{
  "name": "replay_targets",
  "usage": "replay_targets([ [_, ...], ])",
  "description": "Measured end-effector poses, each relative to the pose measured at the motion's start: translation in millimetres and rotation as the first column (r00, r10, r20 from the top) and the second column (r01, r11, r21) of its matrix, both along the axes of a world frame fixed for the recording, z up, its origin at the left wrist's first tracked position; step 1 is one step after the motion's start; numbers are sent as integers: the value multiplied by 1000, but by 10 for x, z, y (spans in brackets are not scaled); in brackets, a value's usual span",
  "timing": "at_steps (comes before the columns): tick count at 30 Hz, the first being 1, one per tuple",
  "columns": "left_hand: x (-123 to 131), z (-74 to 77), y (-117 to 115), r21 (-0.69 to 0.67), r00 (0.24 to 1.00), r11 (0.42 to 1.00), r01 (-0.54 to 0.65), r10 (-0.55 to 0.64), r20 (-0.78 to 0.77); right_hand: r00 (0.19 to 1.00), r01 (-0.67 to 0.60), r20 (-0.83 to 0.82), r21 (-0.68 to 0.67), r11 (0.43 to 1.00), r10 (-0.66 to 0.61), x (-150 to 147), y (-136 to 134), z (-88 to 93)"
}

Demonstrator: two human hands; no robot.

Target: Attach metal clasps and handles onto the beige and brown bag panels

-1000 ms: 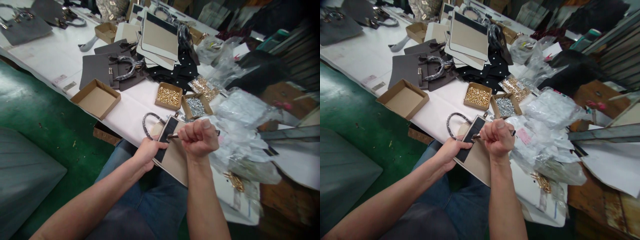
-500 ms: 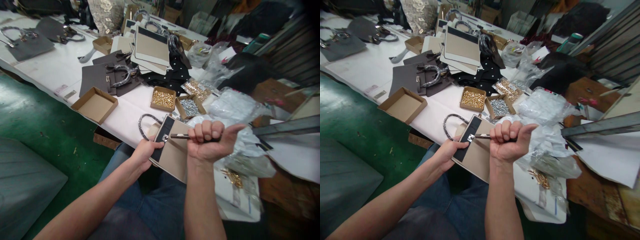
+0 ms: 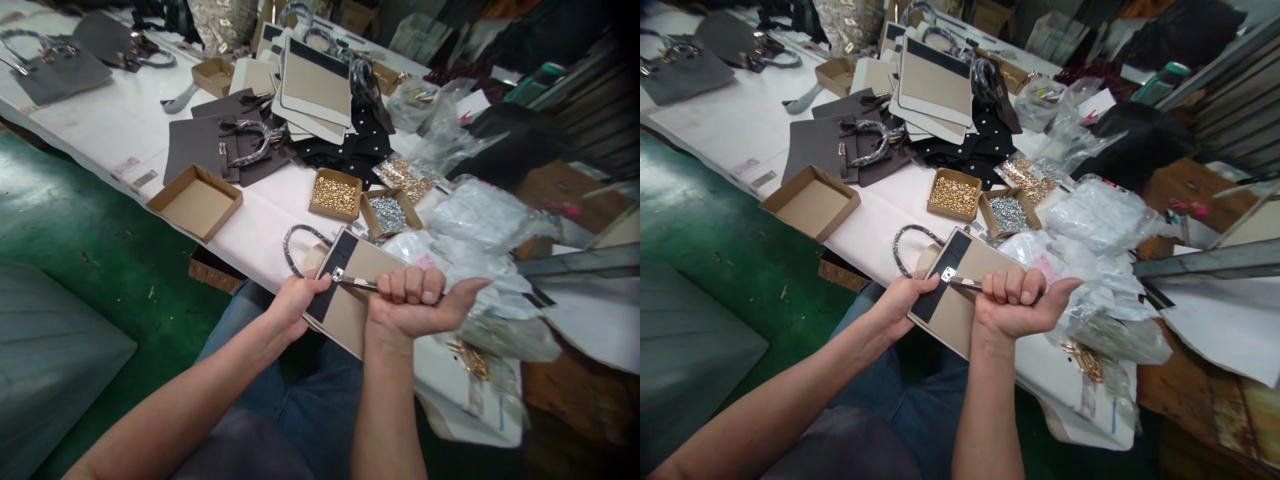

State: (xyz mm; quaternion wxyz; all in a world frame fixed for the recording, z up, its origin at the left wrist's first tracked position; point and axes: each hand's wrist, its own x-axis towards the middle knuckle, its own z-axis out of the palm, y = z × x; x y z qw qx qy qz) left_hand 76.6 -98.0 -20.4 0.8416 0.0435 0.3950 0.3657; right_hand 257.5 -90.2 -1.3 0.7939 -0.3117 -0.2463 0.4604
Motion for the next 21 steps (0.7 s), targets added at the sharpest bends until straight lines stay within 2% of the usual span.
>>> replay_targets([
  [4, 25, -25, -14, 3, 999, 1000, -26, 26, -32, 1000, 5, 28, -17, 1000, -4, -16, 8, -18],
  [16, 15, -93, -24, 2, 998, 999, -32, 32, -48, 988, 14, 155, -53, 999, -6, -225, 40, 146],
  [21, 16, -71, -13, 5, 998, 998, -63, 63, -21, 983, -13, 184, -46, 999, 21, -336, 69, 191],
])
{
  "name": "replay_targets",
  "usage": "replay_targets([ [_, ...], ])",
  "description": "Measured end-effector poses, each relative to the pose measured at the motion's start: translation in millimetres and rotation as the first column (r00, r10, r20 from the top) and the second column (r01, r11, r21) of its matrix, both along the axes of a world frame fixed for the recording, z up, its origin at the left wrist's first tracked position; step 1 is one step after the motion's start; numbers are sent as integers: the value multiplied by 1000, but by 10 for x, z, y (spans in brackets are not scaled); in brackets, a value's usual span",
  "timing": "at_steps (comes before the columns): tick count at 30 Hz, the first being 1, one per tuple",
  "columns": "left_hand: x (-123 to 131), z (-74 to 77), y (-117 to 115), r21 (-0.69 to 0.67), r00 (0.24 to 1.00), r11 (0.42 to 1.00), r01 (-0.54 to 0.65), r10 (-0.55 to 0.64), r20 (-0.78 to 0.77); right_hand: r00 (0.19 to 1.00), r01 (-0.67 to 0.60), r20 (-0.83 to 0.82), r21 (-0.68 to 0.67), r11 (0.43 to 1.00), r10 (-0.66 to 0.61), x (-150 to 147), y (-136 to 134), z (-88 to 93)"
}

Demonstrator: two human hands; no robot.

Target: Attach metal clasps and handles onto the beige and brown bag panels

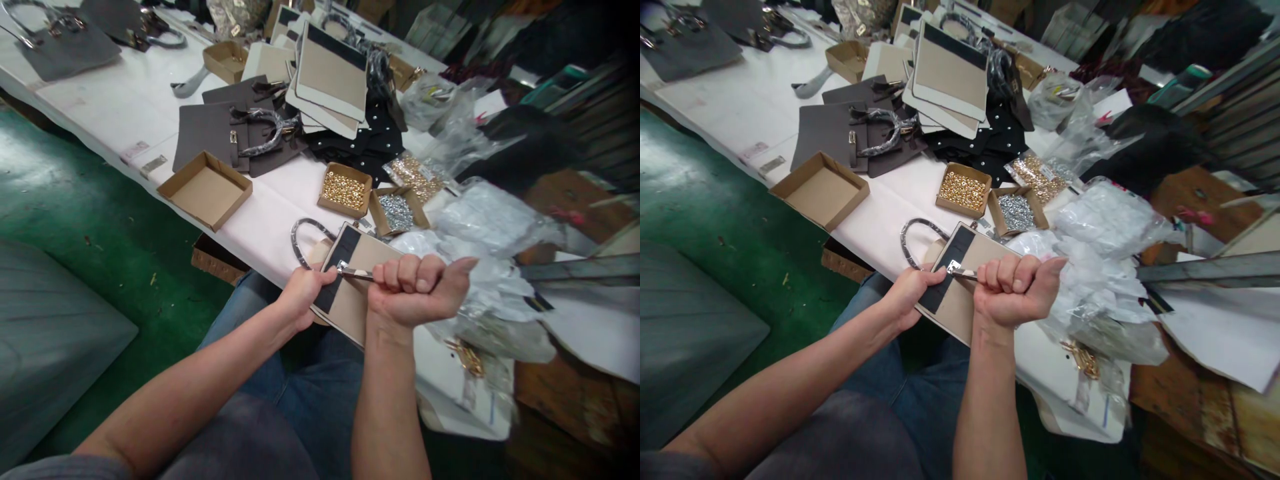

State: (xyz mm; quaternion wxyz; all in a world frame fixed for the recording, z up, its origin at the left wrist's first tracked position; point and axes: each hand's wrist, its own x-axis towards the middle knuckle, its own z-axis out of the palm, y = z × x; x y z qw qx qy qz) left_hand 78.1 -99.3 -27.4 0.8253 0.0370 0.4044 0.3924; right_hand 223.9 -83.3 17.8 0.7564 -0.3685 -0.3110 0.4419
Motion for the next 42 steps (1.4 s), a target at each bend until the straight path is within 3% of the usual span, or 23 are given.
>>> replay_targets([
  [7, -31, 48, -5, -1, 1000, 1000, 12, -12, 4, 996, -79, 47, -28, 996, 80, -59, 51, 48],
  [20, -64, -24, -30, -26, 999, 1000, 0, 1, 40, 971, -178, 134, -130, 975, 195, -244, 234, 181],
  [29, -67, -4, -47, -6, 998, 999, -42, 42, 39, 950, -134, 259, -164, 977, 174, -527, 272, 201],
  [34, -134, -13, -41, -102, 995, 994, -25, 35, 91, 947, -116, 287, -122, 986, 147, -765, 285, 164],
  [37, -103, 4, -40, -86, 997, 994, -64, 67, 39, 955, -147, 245, -107, 983, 169, -670, 291, 195],
  [42, -15, 39, -72, 20, 999, 999, -48, 48, 2, 964, -156, 208, -49, 987, 163, -255, 218, 360],
])
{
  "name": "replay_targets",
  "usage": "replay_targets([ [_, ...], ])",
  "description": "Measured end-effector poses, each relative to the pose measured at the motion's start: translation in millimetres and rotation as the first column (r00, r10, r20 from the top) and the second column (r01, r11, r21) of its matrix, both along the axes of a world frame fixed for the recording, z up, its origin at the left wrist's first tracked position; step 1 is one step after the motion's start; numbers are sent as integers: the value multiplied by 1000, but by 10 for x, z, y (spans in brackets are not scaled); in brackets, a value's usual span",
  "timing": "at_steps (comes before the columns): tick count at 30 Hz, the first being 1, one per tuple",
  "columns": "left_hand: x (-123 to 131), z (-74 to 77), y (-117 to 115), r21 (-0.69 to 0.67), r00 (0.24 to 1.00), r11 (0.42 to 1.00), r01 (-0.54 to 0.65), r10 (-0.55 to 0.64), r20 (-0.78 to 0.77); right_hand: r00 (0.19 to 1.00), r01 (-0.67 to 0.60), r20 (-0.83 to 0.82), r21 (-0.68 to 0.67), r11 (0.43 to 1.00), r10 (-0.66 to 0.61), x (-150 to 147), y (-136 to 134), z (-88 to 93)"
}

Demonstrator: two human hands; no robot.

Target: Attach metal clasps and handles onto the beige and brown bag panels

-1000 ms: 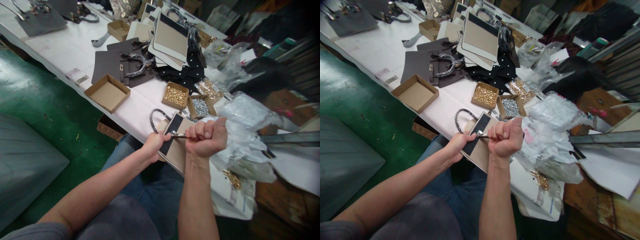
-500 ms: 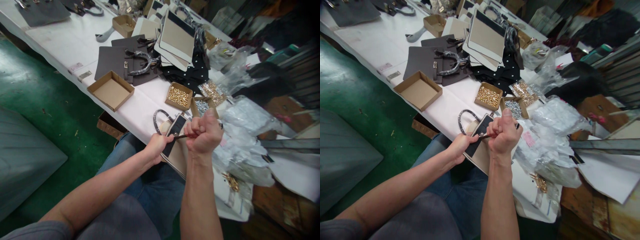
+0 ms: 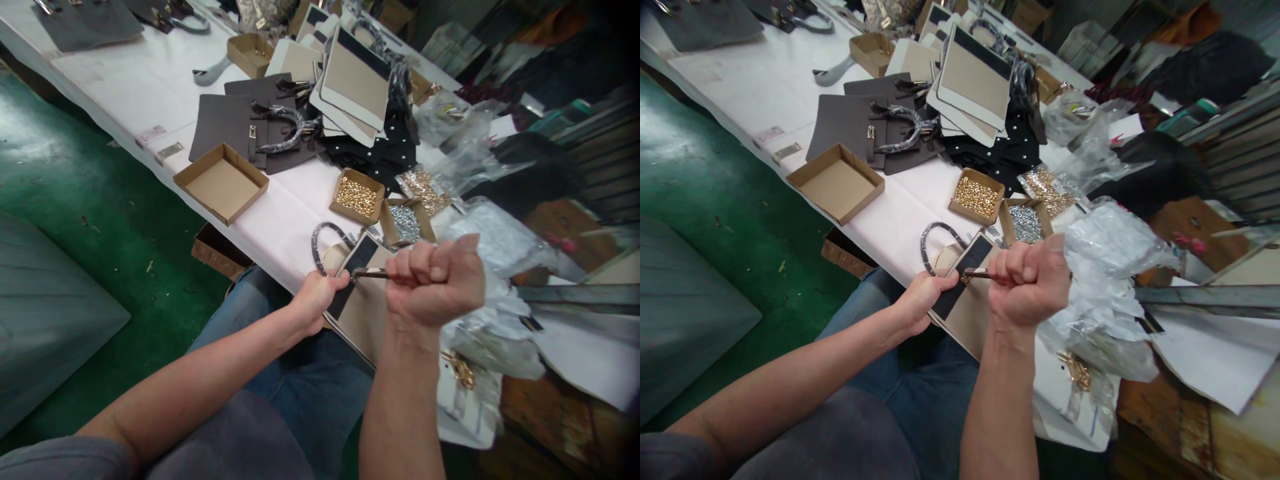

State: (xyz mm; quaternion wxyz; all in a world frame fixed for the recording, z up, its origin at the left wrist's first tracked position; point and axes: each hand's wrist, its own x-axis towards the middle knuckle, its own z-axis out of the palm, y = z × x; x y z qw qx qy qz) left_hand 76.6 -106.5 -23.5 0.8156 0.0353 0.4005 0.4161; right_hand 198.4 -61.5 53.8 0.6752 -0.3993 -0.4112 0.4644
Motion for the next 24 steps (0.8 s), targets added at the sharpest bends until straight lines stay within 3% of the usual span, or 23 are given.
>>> replay_targets([
  [3, 13, -9, -12, 16, 998, 1000, 25, -25, 55, 1000, 17, 25, 9, 1000, -18, 97, -67, 37],
  [8, 42, -37, -3, 51, 1000, 999, -19, 18, 24, 999, 13, 38, -14, 1000, -12, 14, -104, -55],
  [14, 70, -33, -1, 31, 999, 999, -40, 40, 1, 998, 22, 56, 7, 1000, -22, -88, -87, -138],
  [24, 46, -102, -1, -20, 998, 998, -62, 63, 15, 997, -10, 73, -67, 998, 15, -173, -28, -200],
])
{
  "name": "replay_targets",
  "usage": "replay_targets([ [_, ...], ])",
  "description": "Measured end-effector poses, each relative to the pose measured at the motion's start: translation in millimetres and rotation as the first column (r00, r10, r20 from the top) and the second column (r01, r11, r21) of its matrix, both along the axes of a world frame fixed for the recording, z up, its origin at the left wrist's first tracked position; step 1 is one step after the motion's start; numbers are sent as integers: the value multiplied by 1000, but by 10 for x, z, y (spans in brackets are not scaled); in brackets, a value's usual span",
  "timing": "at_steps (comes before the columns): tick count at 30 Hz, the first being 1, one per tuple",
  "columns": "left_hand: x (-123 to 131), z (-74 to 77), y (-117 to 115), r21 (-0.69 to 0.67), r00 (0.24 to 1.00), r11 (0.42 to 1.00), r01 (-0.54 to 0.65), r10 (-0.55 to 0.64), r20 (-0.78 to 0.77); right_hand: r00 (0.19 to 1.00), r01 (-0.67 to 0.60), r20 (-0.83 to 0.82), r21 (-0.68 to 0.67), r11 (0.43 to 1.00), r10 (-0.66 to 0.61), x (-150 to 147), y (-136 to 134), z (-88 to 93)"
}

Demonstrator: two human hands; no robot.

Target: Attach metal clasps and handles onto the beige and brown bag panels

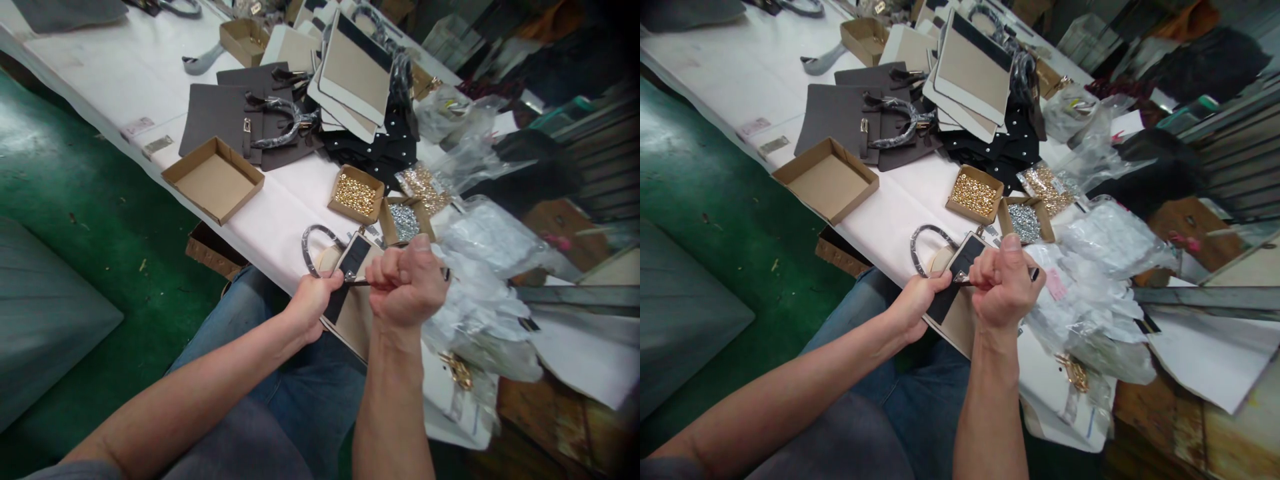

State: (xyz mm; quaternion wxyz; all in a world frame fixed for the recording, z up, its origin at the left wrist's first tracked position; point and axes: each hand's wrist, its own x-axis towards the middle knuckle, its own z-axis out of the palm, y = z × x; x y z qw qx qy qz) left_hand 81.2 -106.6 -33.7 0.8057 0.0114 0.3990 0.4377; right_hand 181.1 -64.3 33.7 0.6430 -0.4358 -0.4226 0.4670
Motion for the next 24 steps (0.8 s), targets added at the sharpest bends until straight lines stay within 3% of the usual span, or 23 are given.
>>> replay_targets([
  [7, -15, 34, 1, -9, 999, 999, 31, -31, -28, 999, 0, -42, -30, 1000, -1, 35, 5, 15],
  [11, -17, 92, 55, -13, 992, 992, 129, -129, -9, 988, -116, -100, 14, 993, 116, 348, -18, 105],
  [14, -16, 67, 60, 4, 978, 980, 199, -198, 65, 977, 4, -211, 132, 991, 24, 692, -71, 105],
  [17, 7, 21, 39, 35, 972, 978, 206, -209, 105, 924, 162, -369, 152, 975, -96, 954, -108, -43],
  [24, 92, 16, 14, 44, 978, 982, 184, -188, 95, 860, 218, -489, 96, 971, -145, 1032, -109, -442],
])
